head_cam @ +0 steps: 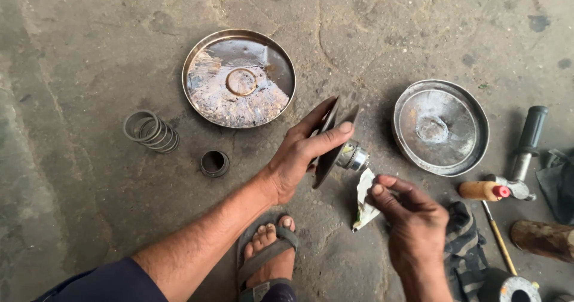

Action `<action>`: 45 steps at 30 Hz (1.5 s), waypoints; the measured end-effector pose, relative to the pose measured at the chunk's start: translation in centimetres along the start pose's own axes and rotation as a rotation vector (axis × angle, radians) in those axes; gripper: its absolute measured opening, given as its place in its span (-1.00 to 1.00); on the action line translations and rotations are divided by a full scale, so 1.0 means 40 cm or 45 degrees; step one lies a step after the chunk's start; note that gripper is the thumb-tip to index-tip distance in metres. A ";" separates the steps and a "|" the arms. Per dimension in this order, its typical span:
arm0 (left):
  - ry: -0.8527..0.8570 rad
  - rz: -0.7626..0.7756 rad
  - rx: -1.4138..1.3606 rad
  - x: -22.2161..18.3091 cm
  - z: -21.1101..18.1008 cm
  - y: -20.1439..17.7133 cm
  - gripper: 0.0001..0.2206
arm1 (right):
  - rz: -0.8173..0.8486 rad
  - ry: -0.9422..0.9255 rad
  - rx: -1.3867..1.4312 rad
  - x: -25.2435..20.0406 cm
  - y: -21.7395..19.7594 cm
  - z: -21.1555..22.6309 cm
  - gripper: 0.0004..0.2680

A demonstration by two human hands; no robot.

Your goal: The recorder is cleaning and assembling motorcycle clutch or transmission components on the floor.

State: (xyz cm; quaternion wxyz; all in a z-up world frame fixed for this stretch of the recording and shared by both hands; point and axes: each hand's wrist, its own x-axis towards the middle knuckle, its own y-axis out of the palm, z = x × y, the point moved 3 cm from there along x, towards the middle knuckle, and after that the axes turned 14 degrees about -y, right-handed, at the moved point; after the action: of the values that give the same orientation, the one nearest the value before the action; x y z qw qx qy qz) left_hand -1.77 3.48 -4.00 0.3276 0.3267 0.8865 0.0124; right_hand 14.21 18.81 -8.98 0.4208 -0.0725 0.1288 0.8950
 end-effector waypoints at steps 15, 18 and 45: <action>-0.012 0.007 0.050 -0.019 -0.036 0.041 -0.14 | 0.570 -0.851 -0.828 0.023 0.154 0.196 -0.90; 0.011 0.006 0.036 -0.018 -0.035 0.041 -0.14 | 0.546 -0.741 -0.811 0.027 0.158 0.192 -0.88; 0.028 0.010 0.113 -0.008 -0.029 0.063 -0.04 | 0.535 -0.766 -0.997 0.034 0.128 0.199 -0.84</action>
State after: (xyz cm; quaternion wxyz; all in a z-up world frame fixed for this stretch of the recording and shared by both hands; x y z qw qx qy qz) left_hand -0.84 5.51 -2.31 0.3028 0.3442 0.8884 -0.0220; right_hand 9.22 19.01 -0.84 0.1925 0.0628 -0.3291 0.9223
